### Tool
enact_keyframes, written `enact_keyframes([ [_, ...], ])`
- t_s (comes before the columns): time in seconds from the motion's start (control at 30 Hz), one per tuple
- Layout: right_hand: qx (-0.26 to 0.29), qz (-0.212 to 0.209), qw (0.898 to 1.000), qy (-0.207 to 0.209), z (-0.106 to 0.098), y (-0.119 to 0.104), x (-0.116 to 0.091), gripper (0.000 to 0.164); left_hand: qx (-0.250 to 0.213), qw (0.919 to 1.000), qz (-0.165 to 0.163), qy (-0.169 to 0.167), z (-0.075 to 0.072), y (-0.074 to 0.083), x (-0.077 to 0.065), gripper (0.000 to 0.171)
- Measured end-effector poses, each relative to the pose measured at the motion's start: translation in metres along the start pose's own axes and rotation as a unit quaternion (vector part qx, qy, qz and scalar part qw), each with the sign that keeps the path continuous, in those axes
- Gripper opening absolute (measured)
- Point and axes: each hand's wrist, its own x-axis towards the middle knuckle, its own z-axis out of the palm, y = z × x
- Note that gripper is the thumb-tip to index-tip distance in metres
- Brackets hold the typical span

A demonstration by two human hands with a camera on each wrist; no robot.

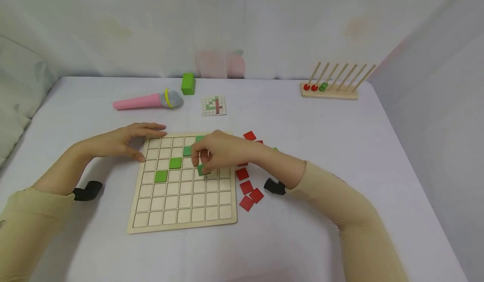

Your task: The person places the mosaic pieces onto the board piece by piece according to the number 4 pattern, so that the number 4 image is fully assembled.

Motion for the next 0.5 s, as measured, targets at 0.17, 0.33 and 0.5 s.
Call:
enact_keyframes([
  [0.17, -0.009, -0.027, 1.0, -0.01, 0.008, -0.017, 0.023, 0.01, 0.002, 1.0, -0.001, 0.001, 0.0, -0.002, 0.001, 0.074],
  [0.33, -0.024, -0.046, 0.999, -0.012, 0.017, -0.03, 0.046, 0.009, 0.011, 0.9999, 0.003, 0.002, 0.0, -0.003, 0.002, 0.072],
  [0.5, -0.017, -0.042, 0.999, -0.012, 0.025, -0.041, 0.063, 0.01, 0.001, 1.0, 0.007, -0.001, 0.0, -0.002, 0.0, 0.071],
])
